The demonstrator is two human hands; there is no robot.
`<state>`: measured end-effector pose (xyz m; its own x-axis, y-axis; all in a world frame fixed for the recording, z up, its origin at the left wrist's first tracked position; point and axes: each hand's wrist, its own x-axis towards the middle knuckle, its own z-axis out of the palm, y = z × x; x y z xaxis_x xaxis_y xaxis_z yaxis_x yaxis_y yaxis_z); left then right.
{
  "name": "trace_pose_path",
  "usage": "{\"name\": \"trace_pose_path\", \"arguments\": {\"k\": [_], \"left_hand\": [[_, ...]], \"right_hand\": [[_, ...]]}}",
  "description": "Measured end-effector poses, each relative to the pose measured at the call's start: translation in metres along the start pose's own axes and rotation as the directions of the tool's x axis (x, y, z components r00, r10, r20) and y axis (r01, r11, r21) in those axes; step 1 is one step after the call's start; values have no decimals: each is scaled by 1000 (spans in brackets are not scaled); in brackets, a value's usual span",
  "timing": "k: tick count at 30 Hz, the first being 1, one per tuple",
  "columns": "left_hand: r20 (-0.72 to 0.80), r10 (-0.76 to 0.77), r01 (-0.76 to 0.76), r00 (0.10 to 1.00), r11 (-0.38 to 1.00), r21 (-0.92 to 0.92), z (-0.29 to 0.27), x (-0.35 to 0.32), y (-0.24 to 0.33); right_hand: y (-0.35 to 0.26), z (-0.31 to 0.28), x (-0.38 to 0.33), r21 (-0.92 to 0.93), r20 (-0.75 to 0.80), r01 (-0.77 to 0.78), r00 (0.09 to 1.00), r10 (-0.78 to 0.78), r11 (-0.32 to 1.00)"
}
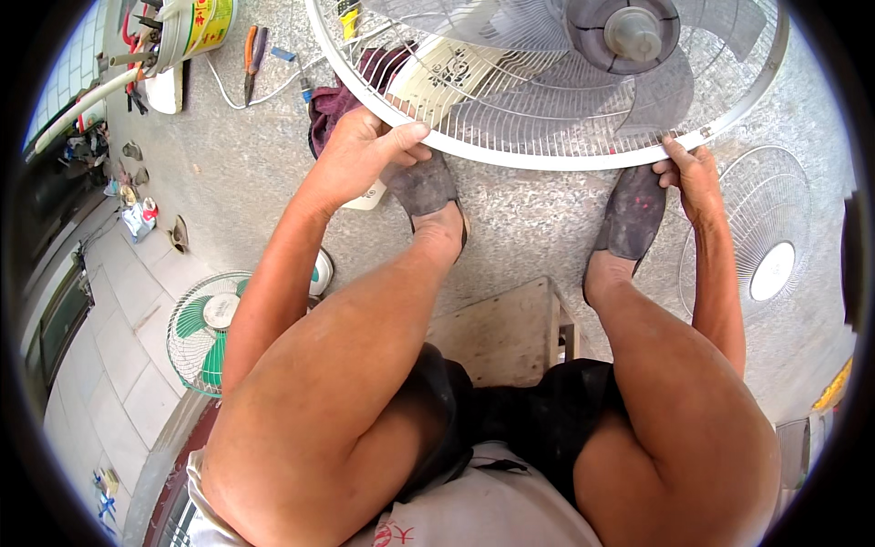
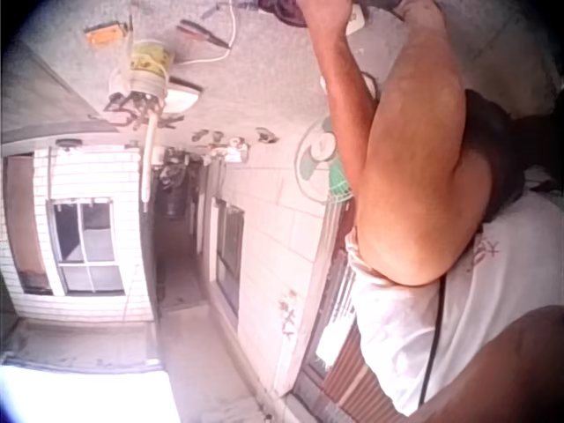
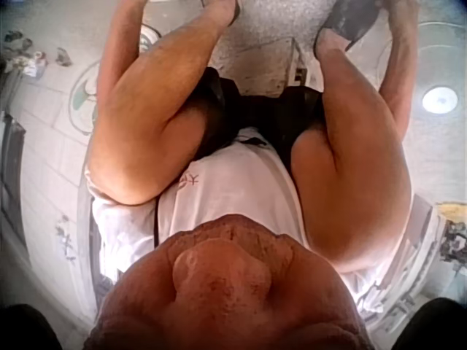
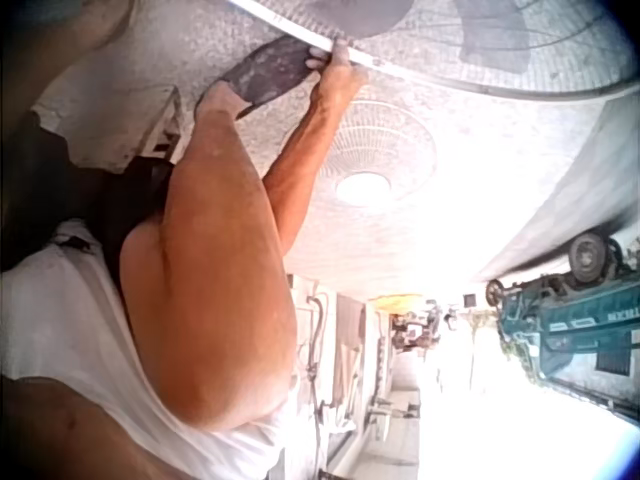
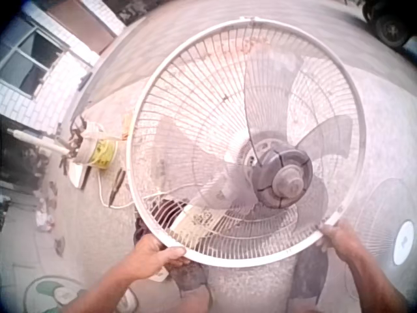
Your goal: The person assembles a white plastic ring onto the front grill of a standing fan. They then attach the rear grill to the fan, aligning and securing it in place.
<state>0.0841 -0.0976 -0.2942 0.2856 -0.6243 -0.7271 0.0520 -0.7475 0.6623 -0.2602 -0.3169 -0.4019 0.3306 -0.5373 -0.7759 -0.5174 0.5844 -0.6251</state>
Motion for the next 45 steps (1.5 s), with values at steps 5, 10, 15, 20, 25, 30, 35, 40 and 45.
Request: {"name": "trace_pose_path", "arguments": {"k": [5, 10, 15, 20, 25, 30, 35, 40, 45], "left_hand": [[-142, 65, -74, 988, 996, -56, 2, -3, 5], [-73, 68, -77, 995, 990, -122, -12, -2, 5], [-96, 38, -50, 995, 991, -123, -11, 0, 8], [-76, 35, -35, 996, 999, -4, -13, -3, 13], [-110, 30, -33, 993, 999, -30, 0, -3, 17], [-134, -57, 45, 989, 995, -94, 25, -6, -7], [-16, -193, 188, 981, 966, -177, 54, -1, -14], [88, -328, 340, 940, 897, -282, 72, 8, -14], [188, -367, 410, 911, 859, -307, 83, 17, -31]], "right_hand": [[4, -2, 3, 18, -15, 2, 1000, -2, 1000], [2, 1, 1, 41, -17, 21, 1000, -20, 999], [2, 1, 1, 56, -3, 12, 1000, -12, 998], [5, 4, 2, 57, -49, 16, 999, -13, 998], [1, 2, -1, 56, -89, 21, 996, -16, 998], [0, 0, 0, -24, -54, -21, 998, 20, 999], [0, 6, -4, -7, -44, -24, 999, 23, 1000], [1, 7, -5, -82, -60, -86, 995, 81, 993], [1, 9, -8, -56, -82, -92, 993, 87, 994]]}}
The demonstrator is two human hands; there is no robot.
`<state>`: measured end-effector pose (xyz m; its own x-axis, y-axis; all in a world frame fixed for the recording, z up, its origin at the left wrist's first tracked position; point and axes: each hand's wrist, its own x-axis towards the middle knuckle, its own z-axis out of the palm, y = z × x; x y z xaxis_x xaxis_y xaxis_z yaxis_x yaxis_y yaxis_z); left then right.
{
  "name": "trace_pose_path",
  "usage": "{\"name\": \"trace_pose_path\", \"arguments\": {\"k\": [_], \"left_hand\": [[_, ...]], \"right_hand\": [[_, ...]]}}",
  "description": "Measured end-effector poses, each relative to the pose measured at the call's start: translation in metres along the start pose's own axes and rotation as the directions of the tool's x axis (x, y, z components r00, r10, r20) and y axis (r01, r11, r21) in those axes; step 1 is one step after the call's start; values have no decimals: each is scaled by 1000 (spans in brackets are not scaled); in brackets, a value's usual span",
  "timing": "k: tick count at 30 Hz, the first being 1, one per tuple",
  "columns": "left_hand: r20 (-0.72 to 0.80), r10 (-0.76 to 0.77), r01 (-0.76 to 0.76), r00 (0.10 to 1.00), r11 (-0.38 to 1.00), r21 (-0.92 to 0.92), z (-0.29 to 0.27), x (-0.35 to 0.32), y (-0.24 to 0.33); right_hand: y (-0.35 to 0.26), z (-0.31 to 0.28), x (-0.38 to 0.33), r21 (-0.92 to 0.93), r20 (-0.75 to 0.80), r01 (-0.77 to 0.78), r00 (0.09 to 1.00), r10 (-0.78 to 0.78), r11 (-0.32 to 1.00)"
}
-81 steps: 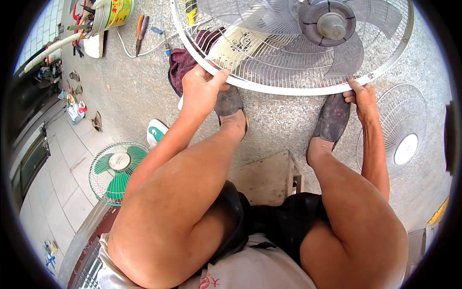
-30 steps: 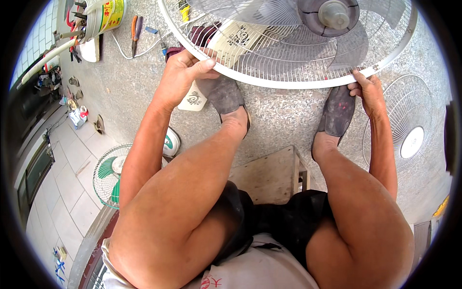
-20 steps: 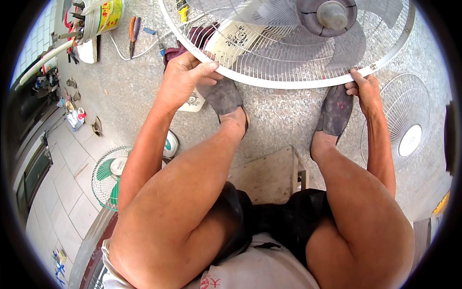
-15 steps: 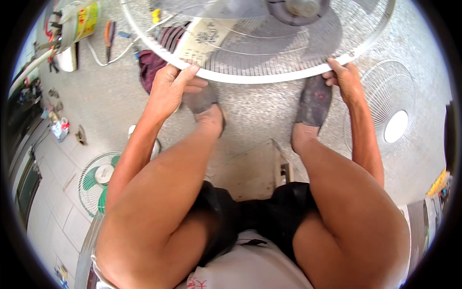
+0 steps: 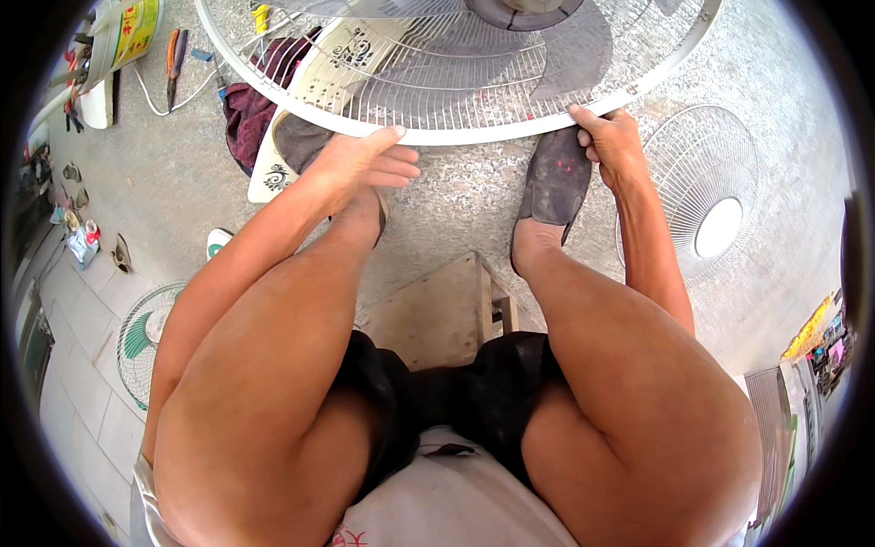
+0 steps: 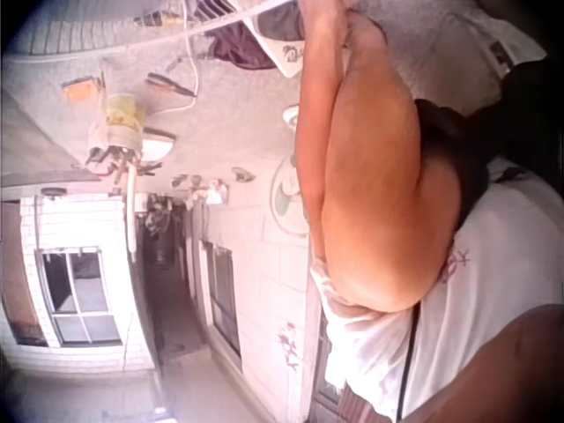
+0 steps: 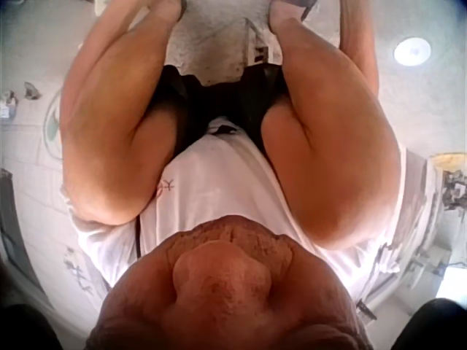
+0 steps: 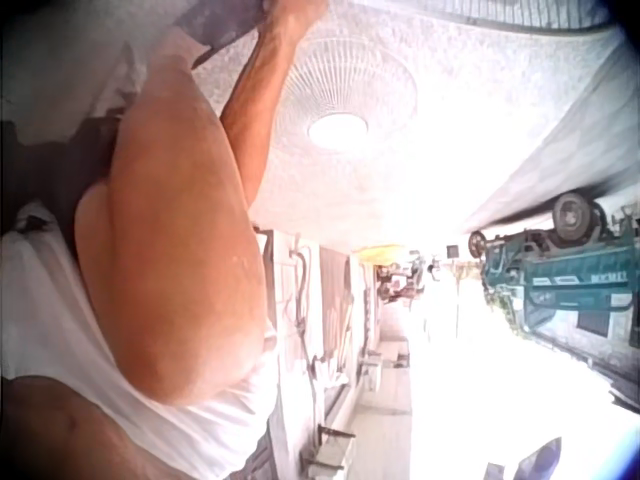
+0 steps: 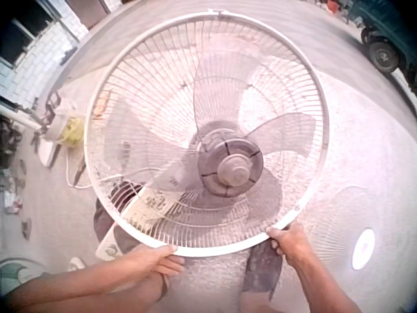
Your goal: The person assembles a white plastic ring onto the front grill of a standing fan. They then attach the rear grill to the fan, aligning and securing it in place.
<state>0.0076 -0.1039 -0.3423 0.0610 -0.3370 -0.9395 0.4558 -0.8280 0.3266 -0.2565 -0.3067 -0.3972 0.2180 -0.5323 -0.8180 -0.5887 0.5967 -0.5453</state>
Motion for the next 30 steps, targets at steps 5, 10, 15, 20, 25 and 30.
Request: {"name": "trace_pose_path", "arguments": {"k": [5, 10, 15, 20, 25, 30], "left_hand": [[57, 25, -22, 998, 998, -64, -5, 8, -10], [64, 23, -18, 998, 997, -71, -1, 12, -6], [74, 27, -22, 997, 997, -75, 1, 11, -7], [78, 30, -23, 997, 995, -92, 1, 15, -8], [64, 33, -24, 997, 991, -134, 3, 16, -8], [51, 29, -20, 998, 985, -174, 5, 14, -6]], "right_hand": [[0, 14, -8, 43, 61, -39, 998, 36, 998], [8, 32, -12, 314, 190, -146, 978, 89, 938], [9, 40, -13, 336, 286, -211, 951, 114, 918], [12, 46, -15, 465, 277, -251, 952, 130, 849], [18, 49, -15, 502, 237, -249, 961, 145, 828], [14, 53, -19, 488, 194, -218, 971, 138, 845]]}}
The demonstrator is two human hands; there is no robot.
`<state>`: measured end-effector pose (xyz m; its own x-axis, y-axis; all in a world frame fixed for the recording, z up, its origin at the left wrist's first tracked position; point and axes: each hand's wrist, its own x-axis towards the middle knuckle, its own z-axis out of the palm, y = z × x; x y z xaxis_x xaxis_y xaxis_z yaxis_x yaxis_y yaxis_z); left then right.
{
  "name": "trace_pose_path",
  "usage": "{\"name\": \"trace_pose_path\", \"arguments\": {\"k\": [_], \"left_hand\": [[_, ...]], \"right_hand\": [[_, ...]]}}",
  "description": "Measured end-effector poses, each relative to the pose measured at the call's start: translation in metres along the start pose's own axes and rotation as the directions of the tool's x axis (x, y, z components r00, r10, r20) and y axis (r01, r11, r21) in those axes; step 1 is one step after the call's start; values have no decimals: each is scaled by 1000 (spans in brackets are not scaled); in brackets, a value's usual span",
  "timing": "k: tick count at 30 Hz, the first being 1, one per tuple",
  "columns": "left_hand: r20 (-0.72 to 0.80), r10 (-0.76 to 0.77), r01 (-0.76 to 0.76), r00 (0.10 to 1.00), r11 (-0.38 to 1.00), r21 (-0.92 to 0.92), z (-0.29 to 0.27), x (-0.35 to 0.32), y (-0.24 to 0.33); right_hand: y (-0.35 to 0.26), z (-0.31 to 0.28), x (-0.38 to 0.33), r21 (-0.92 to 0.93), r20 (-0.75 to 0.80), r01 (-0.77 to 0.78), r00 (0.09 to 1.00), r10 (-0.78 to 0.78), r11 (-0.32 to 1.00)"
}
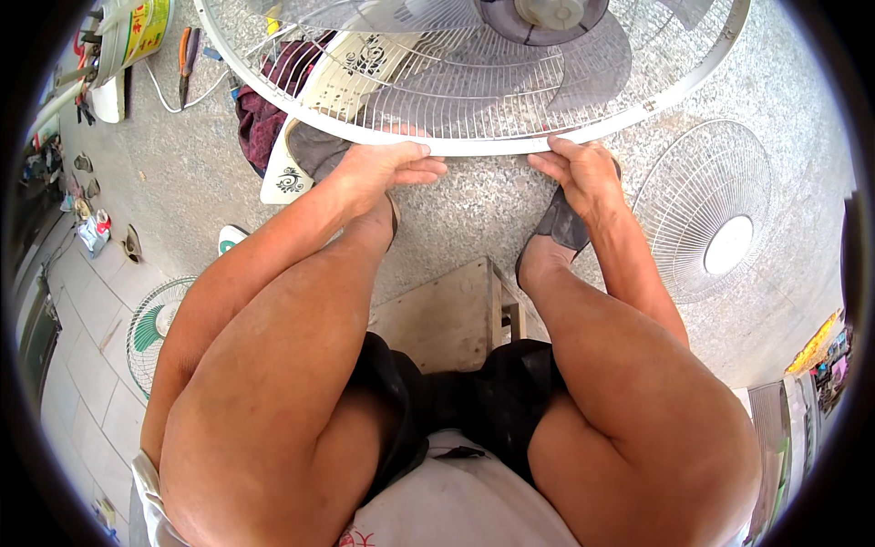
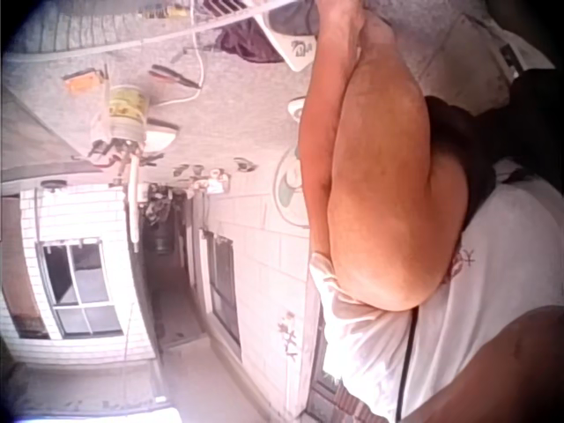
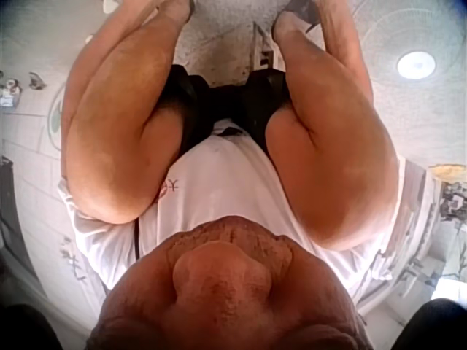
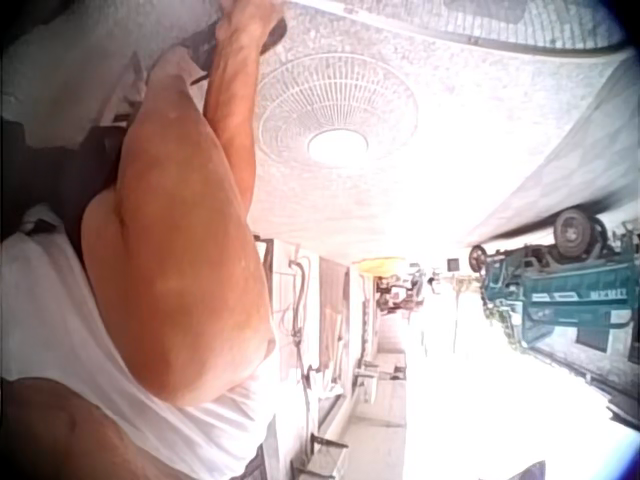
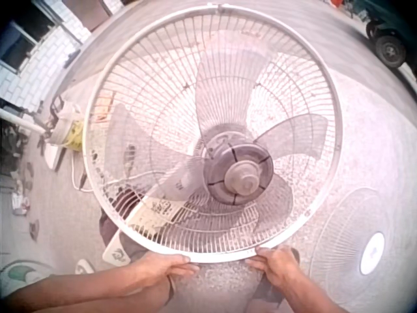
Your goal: The person assembles a white plastic ring onto the front grill of a standing fan. They then attach the rear grill to the fan, aligning and securing it in place.
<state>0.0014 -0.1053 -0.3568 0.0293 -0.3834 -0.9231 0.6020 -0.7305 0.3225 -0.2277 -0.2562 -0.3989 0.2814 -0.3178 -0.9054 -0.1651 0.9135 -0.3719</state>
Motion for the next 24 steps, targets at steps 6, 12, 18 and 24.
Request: {"name": "trace_pose_path", "arguments": {"k": [6, 12, 18, 24], "left_hand": [[-30, -30, 29, 999, 999, -28, 3, -2, 3], [5, -3, 3, 1000, 1000, 11, 0, 0, 0], [-4, 38, -38, 999, 998, 46, -1, 0, -3], [-26, 87, -87, 996, 996, 31, 0, 2, -2]], "right_hand": [[4, -2, 0, 31, 16, 18, 1000, -18, 999], [6, -3, 2, 48, 19, 28, 999, -29, 998], [4, 3, -4, 12, -7, 37, 999, -37, 999], [10, 5, -1, 10, -32, 82, 996, -82, 997]]}}
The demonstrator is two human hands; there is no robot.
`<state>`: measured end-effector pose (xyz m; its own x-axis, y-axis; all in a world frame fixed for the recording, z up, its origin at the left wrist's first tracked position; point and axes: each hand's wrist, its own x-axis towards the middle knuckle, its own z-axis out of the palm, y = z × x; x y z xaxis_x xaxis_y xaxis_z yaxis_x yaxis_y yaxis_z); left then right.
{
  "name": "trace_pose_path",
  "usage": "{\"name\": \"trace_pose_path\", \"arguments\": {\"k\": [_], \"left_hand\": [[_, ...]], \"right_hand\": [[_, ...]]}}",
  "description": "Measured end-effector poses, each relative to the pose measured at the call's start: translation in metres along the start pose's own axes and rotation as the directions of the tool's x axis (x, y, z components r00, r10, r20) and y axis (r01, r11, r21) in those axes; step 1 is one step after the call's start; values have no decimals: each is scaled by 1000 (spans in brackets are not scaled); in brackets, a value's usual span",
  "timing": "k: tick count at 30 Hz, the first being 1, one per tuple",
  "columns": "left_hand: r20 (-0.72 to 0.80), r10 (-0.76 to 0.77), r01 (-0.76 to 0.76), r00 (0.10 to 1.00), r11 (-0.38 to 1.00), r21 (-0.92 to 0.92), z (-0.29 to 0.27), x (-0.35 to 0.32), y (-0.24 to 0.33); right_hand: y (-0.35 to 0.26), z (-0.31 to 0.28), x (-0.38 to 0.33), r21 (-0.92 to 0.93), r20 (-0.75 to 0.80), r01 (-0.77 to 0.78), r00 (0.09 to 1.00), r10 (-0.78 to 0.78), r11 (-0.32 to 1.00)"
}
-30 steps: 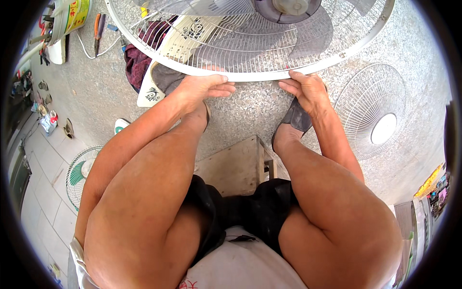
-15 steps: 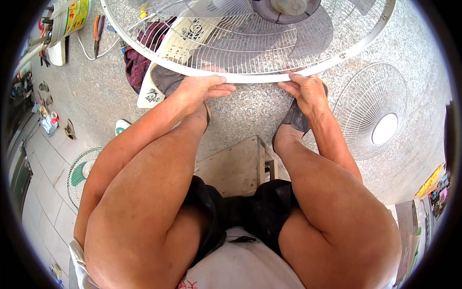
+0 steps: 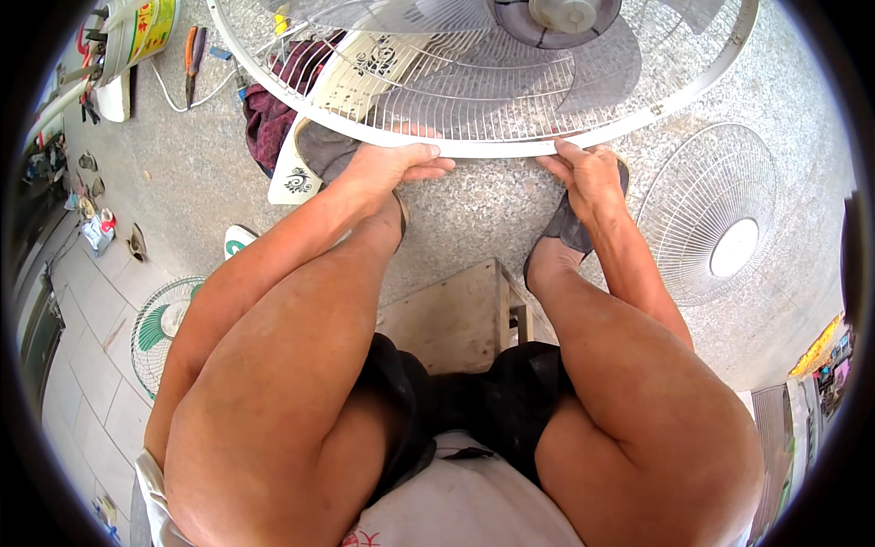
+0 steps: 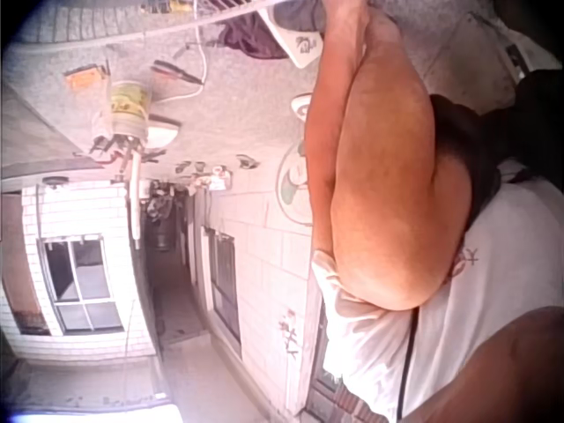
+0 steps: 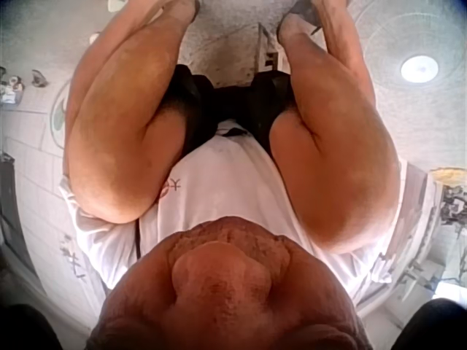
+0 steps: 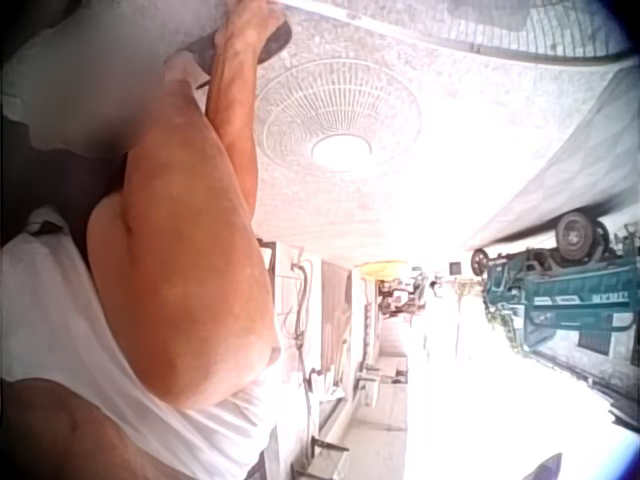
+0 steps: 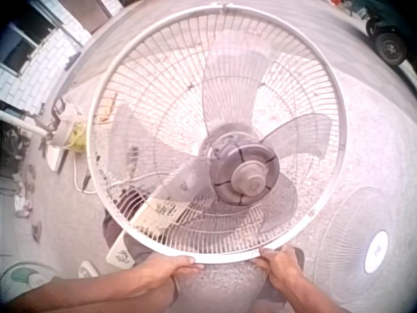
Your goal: The person assembles a white plastic ring onto the front grill of a standing fan. They then attach the rear grill to the fan, aligning and securing it in place.
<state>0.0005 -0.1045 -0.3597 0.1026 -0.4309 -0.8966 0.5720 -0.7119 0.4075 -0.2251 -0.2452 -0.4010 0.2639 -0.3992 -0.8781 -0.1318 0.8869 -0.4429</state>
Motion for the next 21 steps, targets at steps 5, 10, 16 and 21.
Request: {"name": "trace_pose_path", "arguments": {"k": [5, 10, 16, 21], "left_hand": [[-30, 3, -2, 1000, 1000, 27, 1, -2, 2], [-10, 26, -26, 1000, 998, 51, -2, 1, 2], [-23, 8, -6, 1000, 996, 88, -2, 3, 2], [-52, 37, -31, 998, 994, 101, -6, 2, -1]], "right_hand": [[-3, 2, -3, 15, 13, -23, 1000, 23, 1000], [0, 0, 1, 12, -6, -20, 1000, 20, 1000], [3, 2, 3, -5, -38, -13, 999, 13, 1000], [1, 7, 0, -13, -71, -9, 997, 8, 1000]]}}
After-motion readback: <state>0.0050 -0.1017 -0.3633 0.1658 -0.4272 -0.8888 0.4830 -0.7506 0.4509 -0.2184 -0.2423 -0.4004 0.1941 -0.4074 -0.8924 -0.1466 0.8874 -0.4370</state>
